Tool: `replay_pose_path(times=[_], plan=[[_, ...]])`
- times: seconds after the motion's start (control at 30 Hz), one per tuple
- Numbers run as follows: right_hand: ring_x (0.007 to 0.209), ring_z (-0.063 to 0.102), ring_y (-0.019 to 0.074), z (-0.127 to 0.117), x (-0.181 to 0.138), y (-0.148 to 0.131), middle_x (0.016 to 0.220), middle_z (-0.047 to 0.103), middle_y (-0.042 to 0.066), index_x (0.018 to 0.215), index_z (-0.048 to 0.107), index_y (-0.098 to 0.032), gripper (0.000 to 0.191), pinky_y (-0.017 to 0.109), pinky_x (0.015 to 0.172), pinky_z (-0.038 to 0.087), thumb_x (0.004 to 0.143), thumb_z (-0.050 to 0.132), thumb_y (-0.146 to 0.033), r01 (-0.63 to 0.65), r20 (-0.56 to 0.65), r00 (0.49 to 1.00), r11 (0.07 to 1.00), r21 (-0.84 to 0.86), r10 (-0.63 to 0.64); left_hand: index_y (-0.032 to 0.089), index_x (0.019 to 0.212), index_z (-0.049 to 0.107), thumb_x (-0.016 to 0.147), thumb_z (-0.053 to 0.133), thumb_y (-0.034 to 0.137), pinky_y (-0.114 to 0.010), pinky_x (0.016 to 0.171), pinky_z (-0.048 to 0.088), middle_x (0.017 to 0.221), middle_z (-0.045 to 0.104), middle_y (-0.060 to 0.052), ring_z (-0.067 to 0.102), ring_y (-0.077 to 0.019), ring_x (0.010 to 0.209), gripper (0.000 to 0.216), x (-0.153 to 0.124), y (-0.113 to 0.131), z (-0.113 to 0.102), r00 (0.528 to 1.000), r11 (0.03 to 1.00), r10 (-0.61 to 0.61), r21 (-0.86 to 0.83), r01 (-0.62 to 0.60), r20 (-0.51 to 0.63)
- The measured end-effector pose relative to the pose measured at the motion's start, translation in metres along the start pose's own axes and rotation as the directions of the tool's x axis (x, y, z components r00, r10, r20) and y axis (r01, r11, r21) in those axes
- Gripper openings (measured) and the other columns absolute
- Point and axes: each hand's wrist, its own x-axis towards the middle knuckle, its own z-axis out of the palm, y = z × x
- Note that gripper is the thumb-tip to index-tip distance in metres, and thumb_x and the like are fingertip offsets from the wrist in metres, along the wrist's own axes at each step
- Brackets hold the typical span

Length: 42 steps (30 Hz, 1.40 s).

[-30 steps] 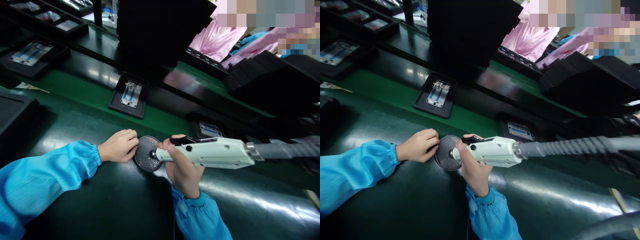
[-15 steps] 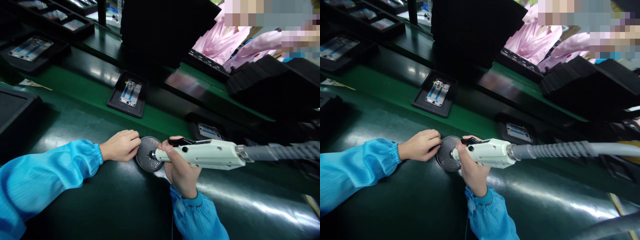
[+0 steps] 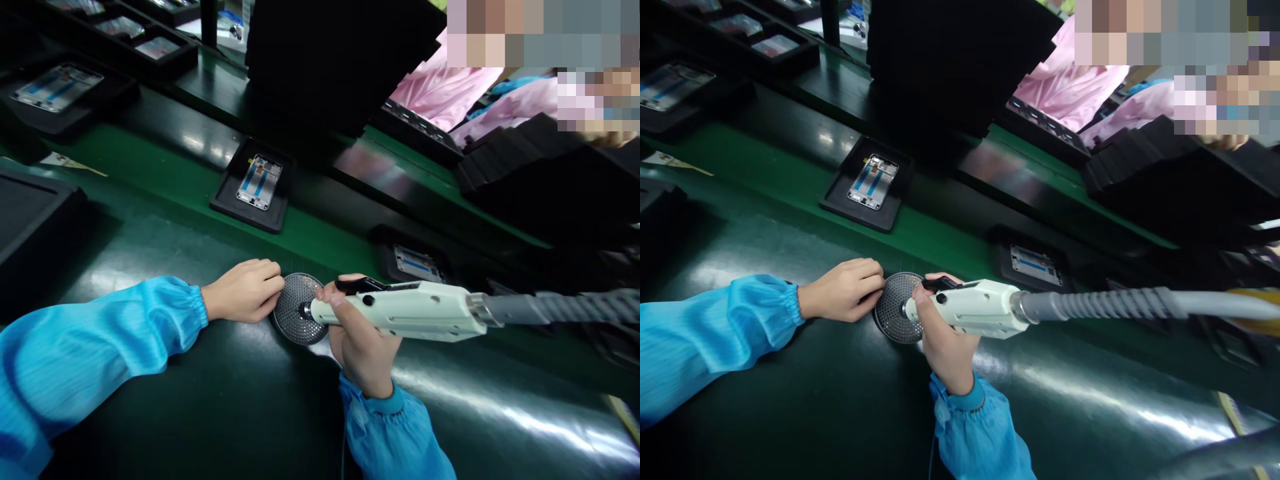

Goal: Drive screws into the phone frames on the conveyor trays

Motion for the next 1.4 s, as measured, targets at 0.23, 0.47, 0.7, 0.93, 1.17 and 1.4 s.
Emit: replay_pose_path(times=[0.23,0.47,0.7,0.93,1.17,1.4], plan=[[0.077,0.062,0.0170,0.000,-0.001,0.001,0.083,0.060,0.002,0.099,0.062,-0.021,0.021,0.040,0.080,0.055,0.079,0.069,-0.026,0.018,0.010,1.000,0.999,-0.036,-0.017,0.015,0.083,0.060,0.095,0.041,0.020,-0.032,0.070,0.047,0.086,0.059,-0.008,0.054,-0.0188,0.076,0.023,0.000,0.000,0.001,1.000,1.000,0.001,-0.004,-0.001,-0.001],[0.080,0.062,0.0175,-0.001,-0.002,0.004,0.085,0.062,0.003,0.093,0.062,-0.020,0.016,0.041,0.082,0.054,0.081,0.069,-0.028,0.027,0.048,0.999,0.998,-0.054,-0.025,0.015,0.083,0.060,0.095,0.041,0.020,-0.032,0.071,0.047,0.086,0.059,-0.008,0.054,-0.0186,0.076,0.023,0.000,0.000,0.000,1.000,1.000,-0.010,-0.013,0.010,0.012],[0.071,0.062,0.0158,0.002,0.002,-0.022,0.072,0.058,-0.002,0.092,0.063,-0.021,0.024,0.039,0.074,0.055,0.072,0.075,-0.024,-0.003,-0.018,1.000,0.985,0.173,0.006,0.015,0.085,0.061,0.096,0.040,0.022,-0.032,0.074,0.048,0.087,0.059,-0.008,0.054,-0.0188,0.078,0.024,-0.001,-0.002,0.000,0.999,0.998,-0.032,-0.050,0.033,0.026],[0.071,0.063,0.0151,-0.033,0.013,-0.049,0.073,0.061,-0.001,0.096,0.064,-0.020,0.032,0.036,0.073,0.055,0.068,0.079,-0.024,0.053,-0.105,0.994,0.990,0.128,-0.039,0.015,0.085,0.059,0.097,0.041,0.022,-0.030,0.074,0.049,0.087,0.057,-0.006,0.055,-0.0171,0.080,0.023,-0.005,-0.008,0.002,0.996,0.993,-0.093,-0.073,0.091,-0.020],[0.074,0.064,0.0163,-0.109,0.033,-0.024,0.084,0.064,0.002,0.122,0.056,-0.020,0.063,0.032,0.070,0.055,0.067,0.080,-0.042,-0.005,-0.095,0.995,0.973,-0.229,-0.017,0.015,0.088,0.059,0.097,0.057,0.029,-0.031,0.075,0.053,0.090,0.059,-0.002,0.059,-0.0142,0.082,0.017,-0.010,-0.017,0.006,0.987,0.986,-0.151,-0.081,0.146,-0.058],[0.074,0.068,0.0212,-0.155,0.052,-0.037,0.084,0.071,0.008,0.101,0.065,-0.013,0.048,0.037,0.073,0.056,0.068,0.078,-0.045,-0.014,0.129,0.989,0.927,-0.375,0.067,0.014,0.088,0.061,0.098,0.058,0.031,-0.028,0.069,0.054,0.086,0.061,-0.001,0.060,-0.0120,0.075,0.020,0.011,-0.026,-0.007,0.954,0.958,-0.287,-0.022,0.287,-0.082]])
